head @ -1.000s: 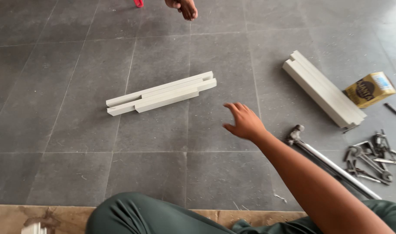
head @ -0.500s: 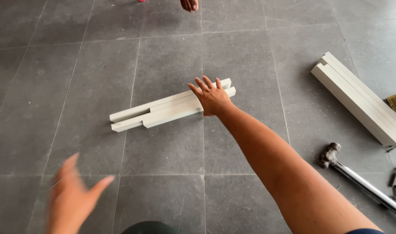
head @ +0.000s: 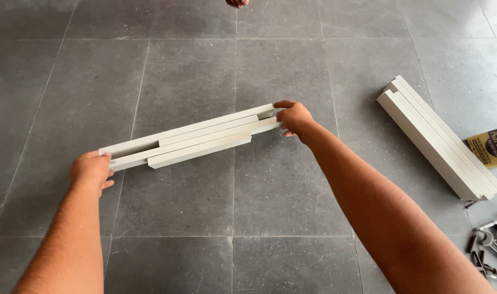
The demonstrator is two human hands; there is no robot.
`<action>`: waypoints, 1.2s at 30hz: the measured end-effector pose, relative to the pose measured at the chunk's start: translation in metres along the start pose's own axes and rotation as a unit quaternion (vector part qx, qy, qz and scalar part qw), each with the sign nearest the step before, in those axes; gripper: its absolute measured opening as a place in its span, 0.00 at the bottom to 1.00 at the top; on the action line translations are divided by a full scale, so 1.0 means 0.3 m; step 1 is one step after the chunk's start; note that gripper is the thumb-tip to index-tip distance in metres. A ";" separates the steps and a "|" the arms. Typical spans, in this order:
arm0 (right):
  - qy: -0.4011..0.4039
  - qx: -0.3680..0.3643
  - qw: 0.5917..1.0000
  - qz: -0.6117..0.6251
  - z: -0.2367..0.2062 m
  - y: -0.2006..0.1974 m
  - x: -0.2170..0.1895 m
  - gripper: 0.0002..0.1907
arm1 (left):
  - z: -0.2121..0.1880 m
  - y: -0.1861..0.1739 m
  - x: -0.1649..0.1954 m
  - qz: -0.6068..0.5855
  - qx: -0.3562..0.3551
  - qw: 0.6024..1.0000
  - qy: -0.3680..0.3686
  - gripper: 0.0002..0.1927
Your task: The person assembles a fluorescent light fixture by attaching metal end caps to white plastic housing pieces using a hammer and nails. They repeatedly position the caps, hammer the nails, and stack the completed units on the floor.
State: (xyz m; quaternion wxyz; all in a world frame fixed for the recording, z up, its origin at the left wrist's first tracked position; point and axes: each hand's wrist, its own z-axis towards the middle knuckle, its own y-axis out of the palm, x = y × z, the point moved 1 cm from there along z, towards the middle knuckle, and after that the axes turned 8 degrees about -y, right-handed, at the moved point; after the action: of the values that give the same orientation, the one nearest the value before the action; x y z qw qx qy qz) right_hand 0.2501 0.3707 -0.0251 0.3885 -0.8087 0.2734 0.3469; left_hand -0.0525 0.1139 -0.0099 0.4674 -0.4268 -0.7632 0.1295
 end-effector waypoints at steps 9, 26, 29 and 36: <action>0.006 0.026 0.998 0.054 -0.013 0.016 -0.060 0.20 | 0.010 -0.064 0.027 -0.067 0.022 0.997 0.019 0.17; 0.119 0.058 0.983 0.124 -0.514 -0.357 0.720 0.22 | -0.298 0.103 -0.265 0.224 -0.208 0.947 -0.095 0.26; 0.104 0.025 0.984 0.140 -0.549 -0.333 0.782 0.23 | -0.339 0.127 -0.270 0.269 -0.190 0.937 -0.117 0.27; 0.049 0.050 0.995 -0.068 -0.591 -0.282 0.720 0.22 | -0.453 0.142 -0.249 0.290 -0.066 0.952 -0.074 0.23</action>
State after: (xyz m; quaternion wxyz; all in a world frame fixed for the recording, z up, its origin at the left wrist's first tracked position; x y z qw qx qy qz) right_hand 0.5037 0.2349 -0.0740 0.4375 -0.8211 0.2529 0.2655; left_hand 0.0970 0.0545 -0.0082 0.3224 -0.6487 -0.6462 0.2401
